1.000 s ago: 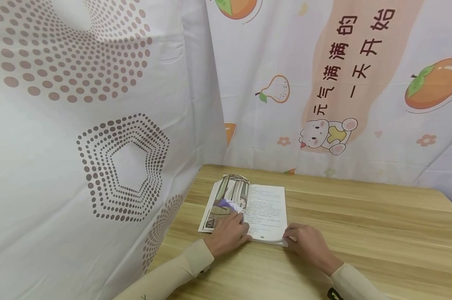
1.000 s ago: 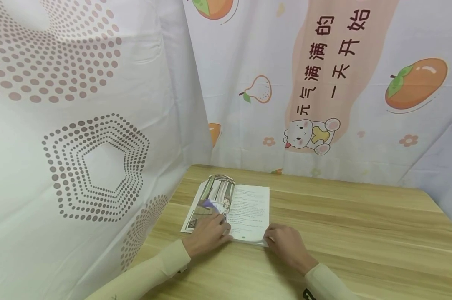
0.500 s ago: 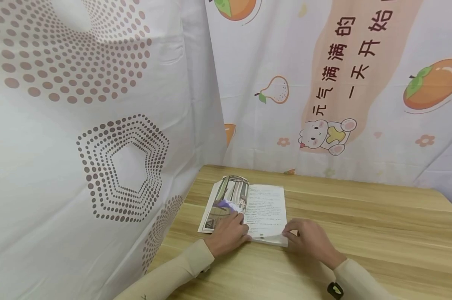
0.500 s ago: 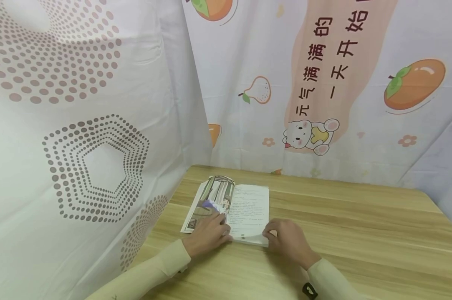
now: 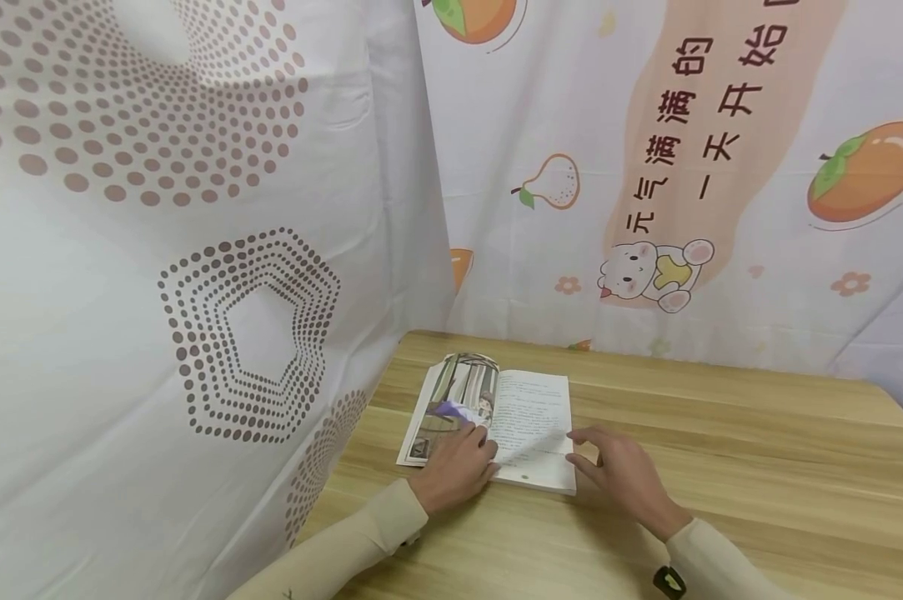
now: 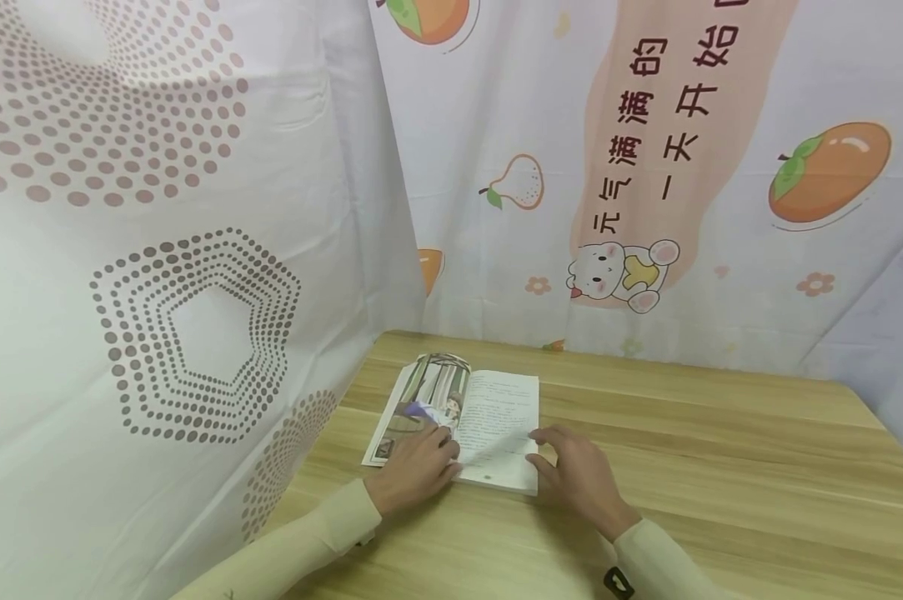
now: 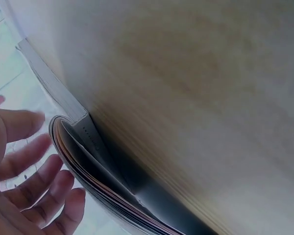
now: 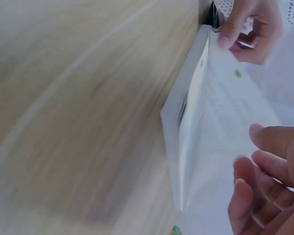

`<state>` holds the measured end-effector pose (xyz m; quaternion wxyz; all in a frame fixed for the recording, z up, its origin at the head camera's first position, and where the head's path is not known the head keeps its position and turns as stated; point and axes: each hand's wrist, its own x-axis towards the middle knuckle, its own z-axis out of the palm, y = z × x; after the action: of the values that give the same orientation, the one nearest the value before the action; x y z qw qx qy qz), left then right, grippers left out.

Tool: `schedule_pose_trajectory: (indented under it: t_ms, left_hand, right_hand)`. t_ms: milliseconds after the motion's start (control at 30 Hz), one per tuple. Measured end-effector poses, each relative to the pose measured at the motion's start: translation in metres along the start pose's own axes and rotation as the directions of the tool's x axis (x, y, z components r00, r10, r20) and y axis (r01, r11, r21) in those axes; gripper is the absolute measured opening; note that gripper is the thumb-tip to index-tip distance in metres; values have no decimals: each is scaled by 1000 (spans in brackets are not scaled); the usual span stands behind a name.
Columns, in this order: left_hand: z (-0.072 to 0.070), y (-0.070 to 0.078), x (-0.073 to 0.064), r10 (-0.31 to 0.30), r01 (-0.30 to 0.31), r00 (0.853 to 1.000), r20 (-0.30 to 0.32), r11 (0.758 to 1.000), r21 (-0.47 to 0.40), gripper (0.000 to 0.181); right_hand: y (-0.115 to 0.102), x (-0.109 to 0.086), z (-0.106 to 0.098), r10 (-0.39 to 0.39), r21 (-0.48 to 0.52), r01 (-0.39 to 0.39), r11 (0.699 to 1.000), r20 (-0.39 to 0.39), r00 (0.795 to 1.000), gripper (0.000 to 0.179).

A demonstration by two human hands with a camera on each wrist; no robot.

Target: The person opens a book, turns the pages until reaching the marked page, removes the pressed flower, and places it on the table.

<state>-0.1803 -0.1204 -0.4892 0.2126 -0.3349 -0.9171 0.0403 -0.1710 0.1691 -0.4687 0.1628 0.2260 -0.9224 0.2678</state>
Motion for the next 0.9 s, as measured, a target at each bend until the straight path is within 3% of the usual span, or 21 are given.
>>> schedule_pose_trajectory:
  t_ms: [100, 200, 400, 733, 900]
  left_hand:
    - [1, 0, 1, 0, 2, 999, -54, 1000, 27, 19]
    - [2, -1, 1, 11, -7, 995, -99, 999, 42, 16]
    - [3, 0, 2, 56, -47, 989, -137, 997, 68, 13]
    - [6, -1, 2, 40, -32, 995, -94, 996, 82, 12]
    - [4, 0, 2, 14, -7, 996, -88, 997, 80, 16]
  right_hand:
    - [2, -3, 2, 19, -7, -18, 1000, 24, 1000, 31]
    - [3, -6, 5, 28, -33, -25, 999, 96, 995, 32]
    - [5, -12, 11, -13, -81, 32, 996, 226, 974, 34]
    - [6, -15, 12, -40, -104, 66, 992, 233, 972, 14]
    - [6, -15, 12, -109, -113, 134, 985, 204, 973, 8]
